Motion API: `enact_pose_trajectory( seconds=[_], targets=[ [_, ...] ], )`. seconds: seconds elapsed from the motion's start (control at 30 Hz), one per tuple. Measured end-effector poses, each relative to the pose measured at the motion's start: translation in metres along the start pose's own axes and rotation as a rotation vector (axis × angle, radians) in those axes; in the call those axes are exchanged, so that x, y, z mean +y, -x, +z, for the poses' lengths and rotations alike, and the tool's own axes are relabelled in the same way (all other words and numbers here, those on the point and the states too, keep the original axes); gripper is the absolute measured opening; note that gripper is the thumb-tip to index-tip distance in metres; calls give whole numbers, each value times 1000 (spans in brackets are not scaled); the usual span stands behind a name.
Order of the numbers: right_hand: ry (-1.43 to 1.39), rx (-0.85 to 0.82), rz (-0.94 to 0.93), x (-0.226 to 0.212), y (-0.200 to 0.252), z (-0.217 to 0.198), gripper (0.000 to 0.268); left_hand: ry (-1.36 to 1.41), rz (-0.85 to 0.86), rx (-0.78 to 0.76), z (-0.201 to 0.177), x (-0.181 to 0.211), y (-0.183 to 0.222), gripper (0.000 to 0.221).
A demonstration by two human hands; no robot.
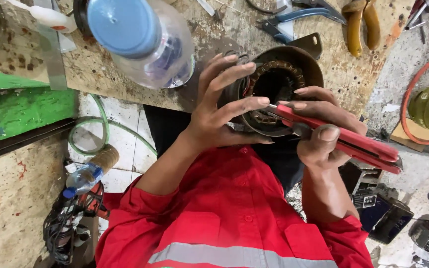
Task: Extracting copper stator wires from a motor housing using pliers and a liquid lubricant.
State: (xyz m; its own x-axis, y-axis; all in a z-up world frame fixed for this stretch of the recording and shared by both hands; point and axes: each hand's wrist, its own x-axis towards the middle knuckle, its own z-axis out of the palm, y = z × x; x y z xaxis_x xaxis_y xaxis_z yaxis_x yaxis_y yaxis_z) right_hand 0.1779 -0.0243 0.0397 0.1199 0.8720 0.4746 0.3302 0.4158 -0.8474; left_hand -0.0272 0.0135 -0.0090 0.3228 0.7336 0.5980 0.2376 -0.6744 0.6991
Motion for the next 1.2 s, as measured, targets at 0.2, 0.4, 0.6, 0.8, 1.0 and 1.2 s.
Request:
enact_pose_trajectory(
  seconds=[0.2, 0.4, 0.6, 0.8, 1.0, 1.2],
  targets=[
    [77, -113, 40, -7, -5, -7, 67, -2, 9, 19, 1, 3, -3, 65],
    [-49, -216, -42, 4, -20, -12, 59, -6, 21, 42, 4, 4, -5, 66],
    [-10, -381, 201, -25, -45, -19, 51, 13, 33, 76, 6, 3, -3, 64],
    [8, -480, 251, -30, -56, -25, 48, 41, 44, 80, 6, 4, -5, 63],
    [23, -571, 148, -25, -63, -29, 41, 39, 46, 101, 8, 4, -7, 70],
    [34, -520, -66, -16, -61, -23, 43, 48, 36, 90, 9, 3, -5, 68]
  ],
)
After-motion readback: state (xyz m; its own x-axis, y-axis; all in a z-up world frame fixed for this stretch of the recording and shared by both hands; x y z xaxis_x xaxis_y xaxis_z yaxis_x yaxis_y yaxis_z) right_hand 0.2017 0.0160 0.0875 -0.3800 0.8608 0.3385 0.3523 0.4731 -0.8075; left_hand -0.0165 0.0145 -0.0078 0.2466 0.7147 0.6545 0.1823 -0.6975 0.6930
